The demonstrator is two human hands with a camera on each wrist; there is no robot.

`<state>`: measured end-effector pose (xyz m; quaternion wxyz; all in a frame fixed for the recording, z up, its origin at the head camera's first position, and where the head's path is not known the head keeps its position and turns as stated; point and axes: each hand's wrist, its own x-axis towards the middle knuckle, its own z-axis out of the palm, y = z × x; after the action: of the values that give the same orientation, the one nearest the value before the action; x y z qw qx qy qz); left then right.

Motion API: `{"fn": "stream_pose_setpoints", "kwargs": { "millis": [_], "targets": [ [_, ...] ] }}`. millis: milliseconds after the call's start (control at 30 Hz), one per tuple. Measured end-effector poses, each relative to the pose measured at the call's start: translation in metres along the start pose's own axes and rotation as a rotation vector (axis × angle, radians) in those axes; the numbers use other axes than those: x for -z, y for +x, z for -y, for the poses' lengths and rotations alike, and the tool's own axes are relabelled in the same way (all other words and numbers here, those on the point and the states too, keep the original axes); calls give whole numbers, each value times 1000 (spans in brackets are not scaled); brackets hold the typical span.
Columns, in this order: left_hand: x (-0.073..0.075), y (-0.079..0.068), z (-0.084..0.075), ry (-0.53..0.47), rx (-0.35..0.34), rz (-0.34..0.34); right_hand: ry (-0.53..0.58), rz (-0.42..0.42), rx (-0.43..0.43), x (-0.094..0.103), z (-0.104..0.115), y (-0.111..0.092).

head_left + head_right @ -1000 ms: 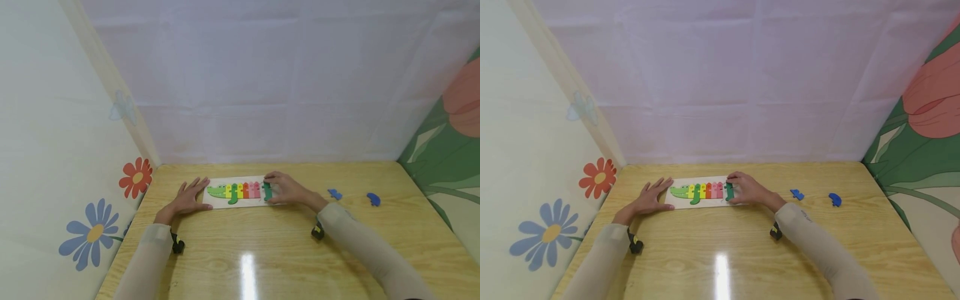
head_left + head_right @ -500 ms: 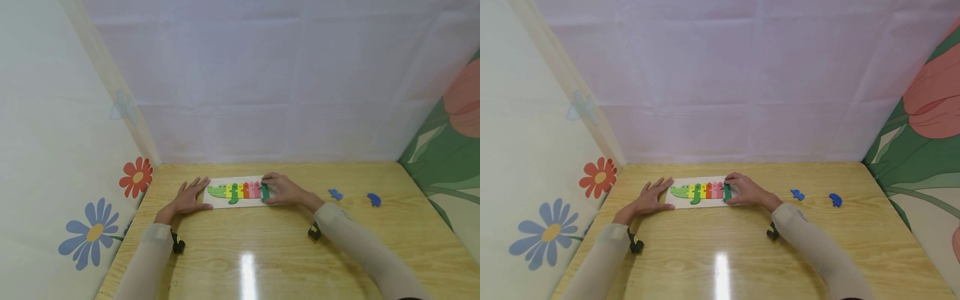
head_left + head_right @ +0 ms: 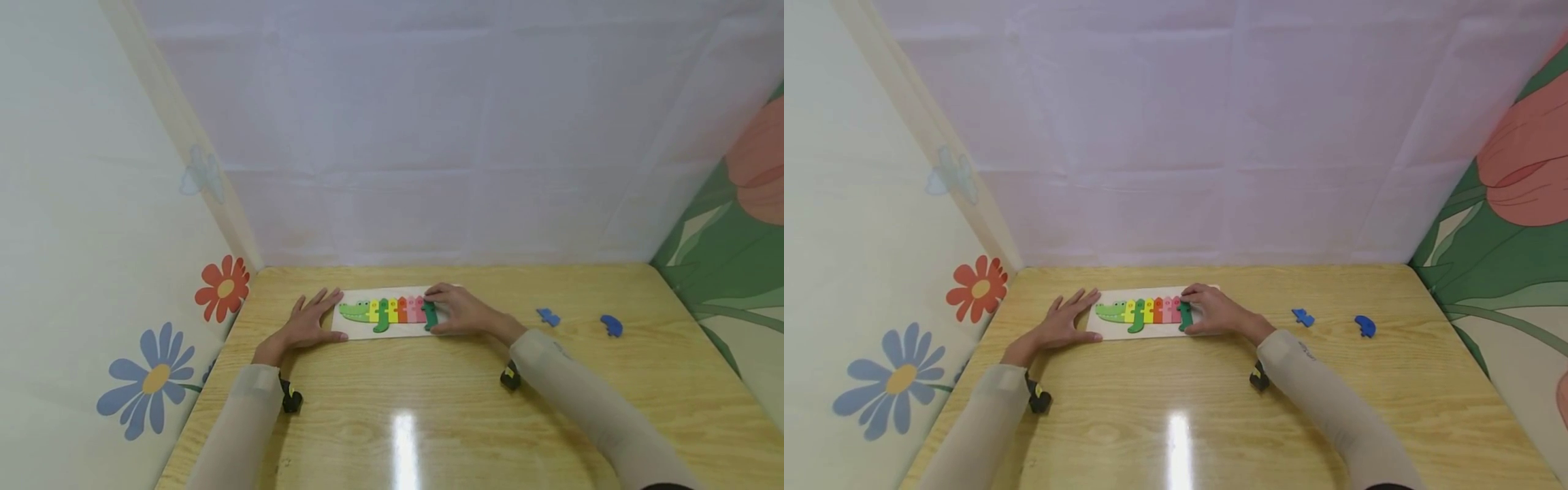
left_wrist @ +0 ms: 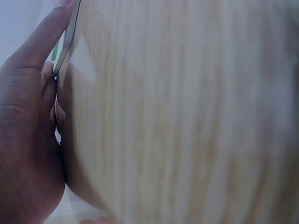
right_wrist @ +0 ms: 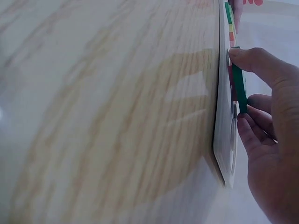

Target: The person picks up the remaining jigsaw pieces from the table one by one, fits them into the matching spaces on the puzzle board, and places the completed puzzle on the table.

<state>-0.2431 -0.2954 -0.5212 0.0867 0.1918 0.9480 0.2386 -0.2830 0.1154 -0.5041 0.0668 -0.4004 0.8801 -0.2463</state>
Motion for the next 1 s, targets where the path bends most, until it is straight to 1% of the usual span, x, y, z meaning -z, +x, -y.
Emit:
{"fn": "stream_pose_setpoints", "kwargs": {
  "millis": [333, 567, 1000],
  "targets": [
    [0, 1, 1, 6, -2, -4, -7, 6, -47, -1, -1, 2],
    [0, 0, 1, 0, -13, -8, -24, 6, -44, -1, -1, 2],
    [0, 0, 1, 4, 2, -4, -31, 29, -53, 0, 1, 3]
  ]
}}
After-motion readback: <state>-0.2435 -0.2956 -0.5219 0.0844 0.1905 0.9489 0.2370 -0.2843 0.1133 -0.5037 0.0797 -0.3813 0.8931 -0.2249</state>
